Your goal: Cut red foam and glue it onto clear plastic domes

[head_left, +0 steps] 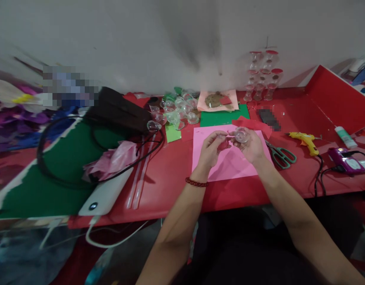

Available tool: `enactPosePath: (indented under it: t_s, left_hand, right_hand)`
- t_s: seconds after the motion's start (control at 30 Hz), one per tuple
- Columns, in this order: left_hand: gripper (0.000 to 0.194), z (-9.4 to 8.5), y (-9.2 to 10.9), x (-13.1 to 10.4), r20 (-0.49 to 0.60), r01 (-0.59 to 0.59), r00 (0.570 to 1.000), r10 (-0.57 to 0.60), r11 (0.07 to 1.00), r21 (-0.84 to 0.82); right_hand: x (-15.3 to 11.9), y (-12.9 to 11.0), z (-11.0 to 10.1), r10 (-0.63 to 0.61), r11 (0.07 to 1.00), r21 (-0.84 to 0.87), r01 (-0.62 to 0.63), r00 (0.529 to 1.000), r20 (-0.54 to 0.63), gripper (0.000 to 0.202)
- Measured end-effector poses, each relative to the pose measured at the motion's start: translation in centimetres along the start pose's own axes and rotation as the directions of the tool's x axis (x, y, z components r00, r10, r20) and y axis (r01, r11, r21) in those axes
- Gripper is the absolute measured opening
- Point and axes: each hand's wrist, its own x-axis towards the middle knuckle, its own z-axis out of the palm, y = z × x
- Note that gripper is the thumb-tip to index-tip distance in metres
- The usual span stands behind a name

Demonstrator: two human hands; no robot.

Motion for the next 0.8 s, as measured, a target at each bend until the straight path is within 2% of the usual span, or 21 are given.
enactPosePath:
  t_s: [0.1,0.3,0.43,0.53,0.67,0.8]
  left_hand:
    - [0.016,0.0,-0.3,0.2,-0.04,0.01,0.999,-0.011,1.0,-0.013]
    - [0.025,0.1,-0.3,0.3,-0.099,0.006,0.995,-0.007,1.0,-0.014]
    - [0.037,0.1,-0.1,0.2,-0.15,0.046,0.987,-0.05,0.998,-0.032]
    - [0.035,0.0,0.1,0.1,-0.109,0.105,0.988,-0.111,0.993,-0.063]
    - [0.028,0.1,0.0,0.0,-0.03,0.147,0.989,-0.148,0.989,-0.033]
    - [0.028,0.4,-0.3,0.1,-0.067,0.167,0.984,-0.167,0.986,0.008]
  right_hand:
    - [0.2,0.1,0.0,0.009,0.999,-0.045,-0.01,1.0,-0.027,0.024]
    - [0.5,0.1,-0.5,0.019,0.97,-0.237,-0.059,0.986,-0.167,0.032]
    - [1.3,0.1,-1.4,-0.125,0.947,-0.319,0.027,0.949,-0.289,0.034]
    - [1.9,0.0,-2.2,-0.213,0.949,-0.296,0.105,0.907,-0.362,0.032]
    - [2.4,0.0,-2.6,-0.253,0.952,-0.261,0.161,0.893,-0.371,0.038]
    - [2.3,0.1,-2.3,-0.229,0.953,-0.269,0.141,0.915,-0.331,0.042]
